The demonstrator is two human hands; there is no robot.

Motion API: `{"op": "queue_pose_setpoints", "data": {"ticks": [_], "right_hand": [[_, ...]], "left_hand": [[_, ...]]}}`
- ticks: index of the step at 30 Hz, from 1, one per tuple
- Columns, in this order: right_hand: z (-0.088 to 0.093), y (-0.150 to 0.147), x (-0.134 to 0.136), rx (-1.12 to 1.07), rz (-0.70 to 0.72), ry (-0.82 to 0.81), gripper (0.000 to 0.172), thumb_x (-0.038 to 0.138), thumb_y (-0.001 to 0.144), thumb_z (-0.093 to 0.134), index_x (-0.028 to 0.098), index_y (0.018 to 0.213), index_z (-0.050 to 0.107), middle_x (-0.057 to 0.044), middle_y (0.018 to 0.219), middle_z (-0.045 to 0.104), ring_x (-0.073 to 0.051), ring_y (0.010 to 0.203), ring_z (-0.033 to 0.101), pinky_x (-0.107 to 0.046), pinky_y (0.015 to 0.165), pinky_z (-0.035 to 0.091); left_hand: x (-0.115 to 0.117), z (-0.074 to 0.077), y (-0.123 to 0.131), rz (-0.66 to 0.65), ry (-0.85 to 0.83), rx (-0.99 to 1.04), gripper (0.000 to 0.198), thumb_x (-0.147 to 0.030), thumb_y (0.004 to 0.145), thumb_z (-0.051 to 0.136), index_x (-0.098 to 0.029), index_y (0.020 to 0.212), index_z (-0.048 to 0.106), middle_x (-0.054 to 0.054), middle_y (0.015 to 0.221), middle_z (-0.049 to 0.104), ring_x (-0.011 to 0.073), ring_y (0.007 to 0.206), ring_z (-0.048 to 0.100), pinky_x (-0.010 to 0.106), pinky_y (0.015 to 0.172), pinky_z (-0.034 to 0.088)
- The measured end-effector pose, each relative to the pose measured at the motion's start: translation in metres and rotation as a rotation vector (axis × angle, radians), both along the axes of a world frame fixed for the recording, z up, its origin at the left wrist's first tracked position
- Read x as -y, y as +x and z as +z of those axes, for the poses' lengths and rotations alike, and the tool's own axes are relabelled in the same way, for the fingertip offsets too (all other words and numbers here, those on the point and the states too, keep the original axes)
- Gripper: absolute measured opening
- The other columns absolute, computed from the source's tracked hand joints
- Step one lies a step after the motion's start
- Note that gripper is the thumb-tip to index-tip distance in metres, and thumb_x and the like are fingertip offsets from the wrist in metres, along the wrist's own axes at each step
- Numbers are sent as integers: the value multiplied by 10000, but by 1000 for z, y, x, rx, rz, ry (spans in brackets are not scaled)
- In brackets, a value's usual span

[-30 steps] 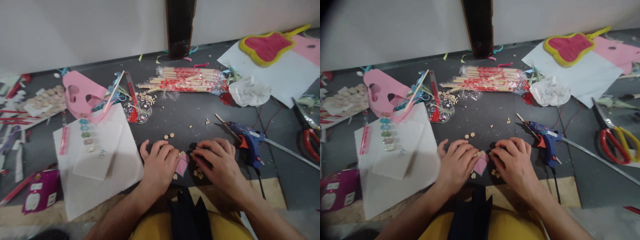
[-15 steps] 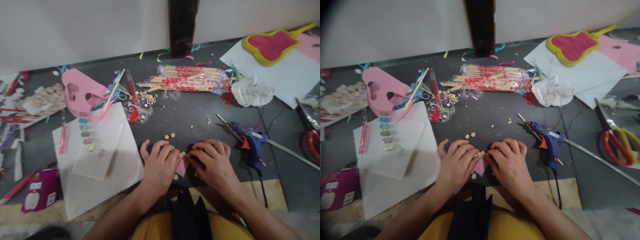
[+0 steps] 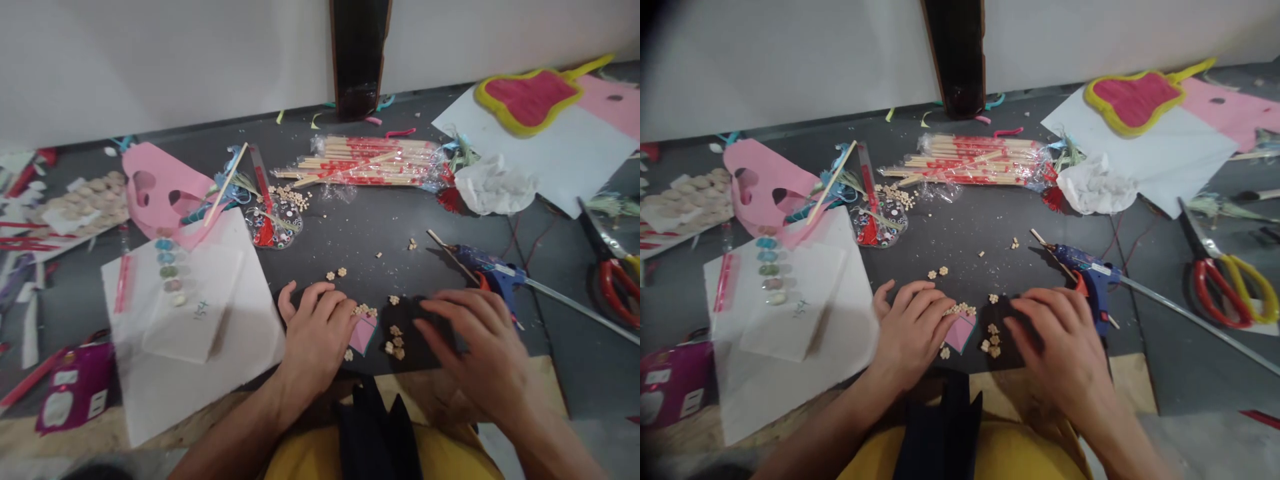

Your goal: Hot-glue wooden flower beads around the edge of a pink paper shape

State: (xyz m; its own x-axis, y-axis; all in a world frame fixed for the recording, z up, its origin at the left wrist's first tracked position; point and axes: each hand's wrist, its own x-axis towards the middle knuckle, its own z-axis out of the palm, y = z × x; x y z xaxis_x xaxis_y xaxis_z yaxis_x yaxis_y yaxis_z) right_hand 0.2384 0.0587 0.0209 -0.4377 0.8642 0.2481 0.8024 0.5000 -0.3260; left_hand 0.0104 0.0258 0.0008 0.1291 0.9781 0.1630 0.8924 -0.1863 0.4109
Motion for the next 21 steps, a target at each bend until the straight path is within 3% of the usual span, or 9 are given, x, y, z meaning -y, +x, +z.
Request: {"op": "queue_pose_setpoints", "data": {"ticks": [2,5,10,15,18,21], "right_hand": [[2,26,0,72,-159,46,113,354,860,594,256,915,583,-64,838,643,-208,789,603,-362,695,466],[4,55,0,197,-423,94,192,438,787,666,283,803,554,-52,677,615,-199,623,590,-346,494,396],[7,73,8,109,-563,107,186,465,794,627,286,825,585,-59,666,608,-191,605,583,-358,511,401],[6,100,17,205,-797,-191,388,667,634,624,294,715,560,-82,618,607,-254,603,595,-396,490,393],[4,109,21,284,-883,-444,553,770,601,501,274,838,566,-92,733,670,-302,687,644,-426,582,467],[5,103,21,335,-867,-552,672,791,595,434,239,948,580,-98,820,701,-325,742,668,-430,642,499]], "left_hand": [[0,0,-1,1,2,-1,89,-325,913,551,-289,895,630,-50,892,704,212,1025,561,496,1038,160],[-1,0,-1,-17,18,-25,81,-312,911,550,-297,899,629,-47,889,705,222,1009,571,505,1021,185],[-1,0,2,4,37,-9,95,-313,910,552,-278,870,631,-36,865,701,225,1002,574,512,1021,184],[0,-3,2,4,23,6,60,-302,889,587,-267,876,634,-43,883,692,215,1026,562,504,1032,168],[1,-2,1,-7,25,0,57,-305,882,596,-264,883,635,-41,892,685,208,1040,551,491,1048,160],[1,0,2,-7,10,9,58,-310,866,618,-260,877,645,-25,889,686,209,1043,548,480,1062,160]]}}
